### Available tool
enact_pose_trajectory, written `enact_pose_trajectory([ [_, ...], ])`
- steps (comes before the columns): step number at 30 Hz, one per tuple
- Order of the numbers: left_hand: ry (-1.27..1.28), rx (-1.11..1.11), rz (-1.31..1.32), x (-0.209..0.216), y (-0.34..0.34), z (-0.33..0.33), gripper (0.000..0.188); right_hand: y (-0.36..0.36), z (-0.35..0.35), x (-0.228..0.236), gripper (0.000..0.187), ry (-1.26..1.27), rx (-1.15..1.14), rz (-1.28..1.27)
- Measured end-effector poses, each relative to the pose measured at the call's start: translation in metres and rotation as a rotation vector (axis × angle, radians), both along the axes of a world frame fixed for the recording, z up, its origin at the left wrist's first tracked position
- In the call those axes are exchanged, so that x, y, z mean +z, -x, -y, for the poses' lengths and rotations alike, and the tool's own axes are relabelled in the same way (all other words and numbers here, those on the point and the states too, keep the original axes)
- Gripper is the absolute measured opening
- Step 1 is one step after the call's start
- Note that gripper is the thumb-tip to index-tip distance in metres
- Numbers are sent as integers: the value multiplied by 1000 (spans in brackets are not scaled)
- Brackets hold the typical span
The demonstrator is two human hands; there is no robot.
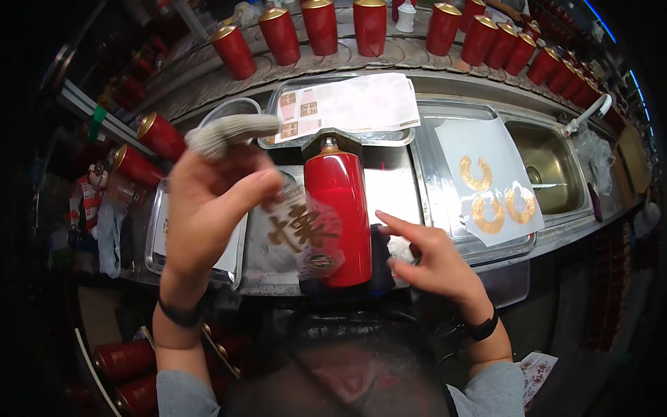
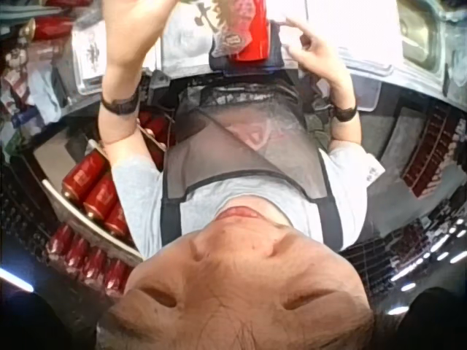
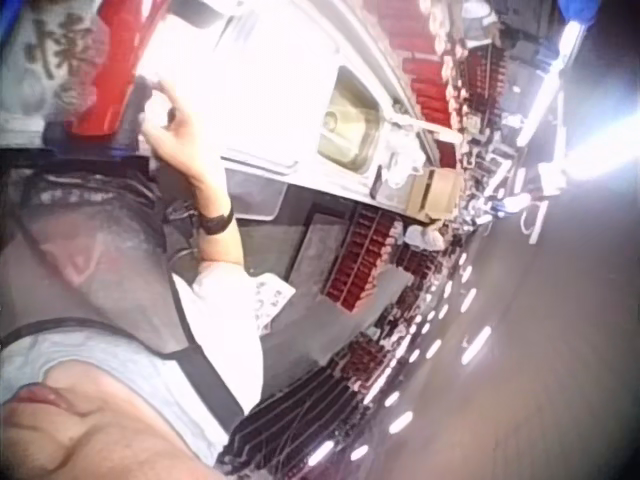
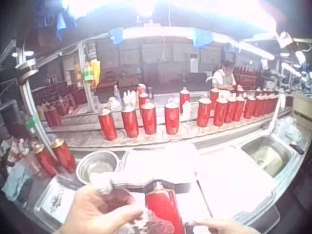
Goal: Manually applying decorative labels and stickers to large red liquor bottles in a factory setting.
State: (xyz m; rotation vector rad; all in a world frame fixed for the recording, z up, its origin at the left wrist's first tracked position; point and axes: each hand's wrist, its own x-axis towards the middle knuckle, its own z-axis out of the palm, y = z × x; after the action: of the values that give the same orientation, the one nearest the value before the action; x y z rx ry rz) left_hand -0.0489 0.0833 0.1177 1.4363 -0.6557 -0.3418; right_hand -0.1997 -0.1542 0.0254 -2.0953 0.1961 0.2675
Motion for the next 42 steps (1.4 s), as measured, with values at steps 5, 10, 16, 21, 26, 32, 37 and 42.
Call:
enact_pose_trajectory([
  [5, -18, -49, 5, 0, -18, 21, 37, -5, -8, 1, 31, -66, -146, 466],
  [10, -109, 42, 159, 25, 11, 1, 39, -22, -21, 0, 30, -215, -155, 516],
  [16, -6, 185, 191, 41, 42, 1, 50, -24, -25, 1, 29, -259, -179, 552],
  [21, -40, 118, 154, 29, 33, 2, 43, -6, -21, 5, 27, -181, -287, 671],
  [26, -59, -27, 6, -25, -13, 30, 33, -2, -33, 6, 34, -21, -31, 972],
  [32, -145, -11, 41, -77, -49, 45, 29, -13, -51, -14, 59, 175, -53, 618],
  [37, -235, 201, 306, -98, -55, 44, 37, -6, -53, -19, 66, 140, -62, 571],
  [42, -234, 177, 433, -104, -26, 14, 62, -9, -46, -15, 67, 90, -54, 573],
])
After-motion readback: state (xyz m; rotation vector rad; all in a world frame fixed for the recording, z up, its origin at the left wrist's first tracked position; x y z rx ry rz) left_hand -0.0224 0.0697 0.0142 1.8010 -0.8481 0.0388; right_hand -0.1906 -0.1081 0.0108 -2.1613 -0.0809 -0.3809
